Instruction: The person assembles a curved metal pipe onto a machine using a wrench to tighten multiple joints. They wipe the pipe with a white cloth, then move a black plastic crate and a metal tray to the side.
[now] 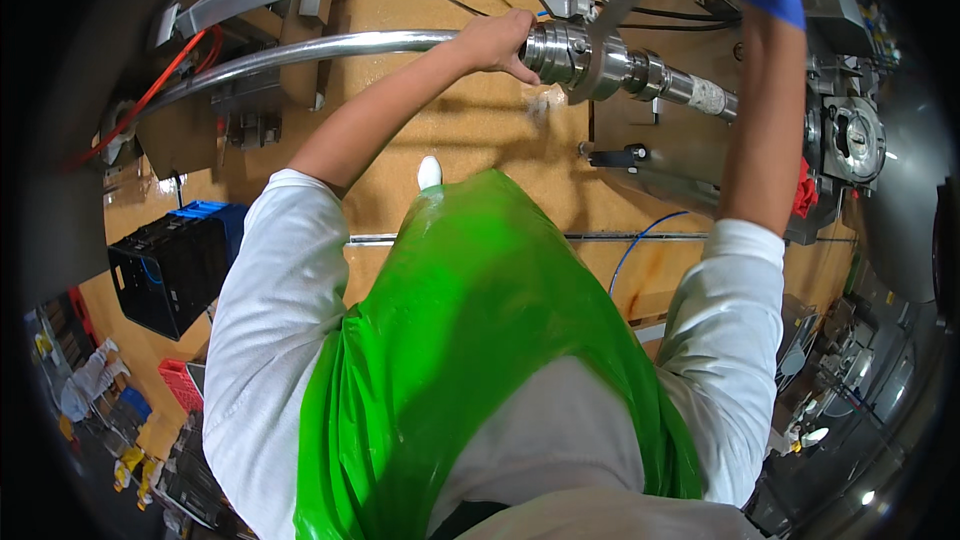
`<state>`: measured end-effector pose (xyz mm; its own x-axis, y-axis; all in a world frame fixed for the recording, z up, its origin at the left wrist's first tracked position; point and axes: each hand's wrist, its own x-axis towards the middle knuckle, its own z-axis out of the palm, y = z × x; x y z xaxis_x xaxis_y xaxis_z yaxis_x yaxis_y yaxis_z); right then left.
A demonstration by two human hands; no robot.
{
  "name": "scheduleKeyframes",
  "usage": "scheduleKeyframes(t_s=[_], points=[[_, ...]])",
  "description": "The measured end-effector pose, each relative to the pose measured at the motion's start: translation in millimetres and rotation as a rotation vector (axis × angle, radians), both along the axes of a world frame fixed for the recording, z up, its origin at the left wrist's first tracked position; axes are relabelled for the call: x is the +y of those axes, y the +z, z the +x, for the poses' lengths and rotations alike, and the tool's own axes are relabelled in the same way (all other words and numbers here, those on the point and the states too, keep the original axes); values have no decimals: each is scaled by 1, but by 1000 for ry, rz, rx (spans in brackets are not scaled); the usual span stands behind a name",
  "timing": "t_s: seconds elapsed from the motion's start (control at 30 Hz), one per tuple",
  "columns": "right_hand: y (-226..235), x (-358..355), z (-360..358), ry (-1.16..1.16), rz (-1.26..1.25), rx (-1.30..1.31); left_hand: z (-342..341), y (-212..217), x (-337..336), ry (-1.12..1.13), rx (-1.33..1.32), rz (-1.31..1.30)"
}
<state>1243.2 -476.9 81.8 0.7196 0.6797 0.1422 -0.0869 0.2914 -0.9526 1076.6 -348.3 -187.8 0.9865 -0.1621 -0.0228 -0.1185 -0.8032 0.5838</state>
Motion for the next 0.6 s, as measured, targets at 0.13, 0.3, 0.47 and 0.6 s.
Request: scheduleKeyframes(t_s=[0.13,0.3,0.47,0.6], points=[[30,-40,-57,-245,-3,-83,14,1,-2,11,239,31],[16,-61,-93,-374,-52,-220,2,12,13,-22,93,-72],[-3,-84,-143,-751,-97,-84,-69,93,-37,-295,-280,-614],[-16,-68,-155,-561,-165,-125,-113,100,-45,204,74,-895]])
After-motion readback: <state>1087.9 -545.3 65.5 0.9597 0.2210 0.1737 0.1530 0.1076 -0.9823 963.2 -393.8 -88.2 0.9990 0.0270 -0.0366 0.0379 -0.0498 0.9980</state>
